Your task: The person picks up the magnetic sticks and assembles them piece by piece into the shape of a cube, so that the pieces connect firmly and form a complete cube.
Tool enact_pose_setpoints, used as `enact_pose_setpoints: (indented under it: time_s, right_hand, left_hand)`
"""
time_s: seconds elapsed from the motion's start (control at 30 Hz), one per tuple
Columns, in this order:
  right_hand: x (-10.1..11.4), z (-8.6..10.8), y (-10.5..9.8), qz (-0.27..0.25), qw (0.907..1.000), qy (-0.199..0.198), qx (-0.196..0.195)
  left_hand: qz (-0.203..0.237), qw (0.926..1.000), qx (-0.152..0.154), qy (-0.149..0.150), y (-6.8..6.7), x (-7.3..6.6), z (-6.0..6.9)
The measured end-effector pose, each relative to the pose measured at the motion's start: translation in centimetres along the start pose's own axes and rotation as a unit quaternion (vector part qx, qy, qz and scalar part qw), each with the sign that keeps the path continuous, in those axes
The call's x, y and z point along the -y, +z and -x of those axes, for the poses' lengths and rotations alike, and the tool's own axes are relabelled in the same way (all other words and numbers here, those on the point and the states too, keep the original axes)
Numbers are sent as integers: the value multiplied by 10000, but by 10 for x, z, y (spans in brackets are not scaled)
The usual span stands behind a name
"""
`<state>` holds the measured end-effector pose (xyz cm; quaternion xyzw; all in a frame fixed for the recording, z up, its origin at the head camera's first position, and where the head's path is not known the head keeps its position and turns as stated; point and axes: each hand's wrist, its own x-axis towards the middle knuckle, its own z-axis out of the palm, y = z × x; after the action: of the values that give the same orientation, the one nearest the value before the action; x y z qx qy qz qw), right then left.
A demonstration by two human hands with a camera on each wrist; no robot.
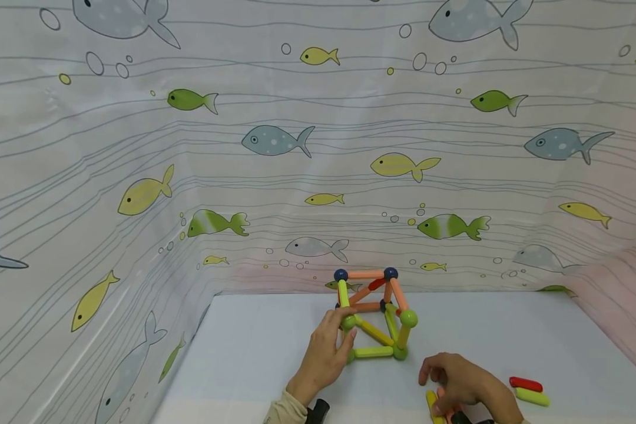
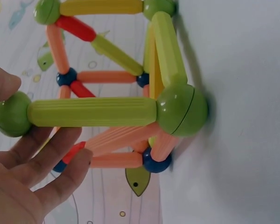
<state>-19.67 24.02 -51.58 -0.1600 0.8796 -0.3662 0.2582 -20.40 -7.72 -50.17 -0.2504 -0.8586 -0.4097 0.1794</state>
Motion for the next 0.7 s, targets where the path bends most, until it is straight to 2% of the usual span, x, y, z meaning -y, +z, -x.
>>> enact_pose_setpoints:
  time_s: [0.1, 0.27, 0.37, 0.43, 0.53, 0.6, 0.7]
  right_hand:
    - [-1, -1, 0, 18, 10000, -36, -78]
    - [-10, -5, -3, 2, 9995, -103, -306]
    - [-17, -8, -4, 85, 9975, -104, -696]
    - [-21, -9, -6, 207, 9930, -57, -1163]
    - [-23, -7, -11, 291, 9769, 21, -2119]
    - [-22, -4, -15, 262, 9599, -39, -2793]
    - [-17, 2, -21, 93, 9337, -265, -3569]
  left_hand:
    - [-20, 10000, 36, 39, 0, 1, 0]
    - [71, 9998, 165, -79, 0, 3, 0]
    - [115, 9996, 212, -132, -1, 3, 0]
    - [147, 9996, 218, -115, -2, 3, -1]
    - [194, 9995, 231, -67, -4, 4, -1]
    - [230, 9994, 239, -37, -5, 4, -1]
    - [254, 9993, 255, -29, -8, 5, -2]
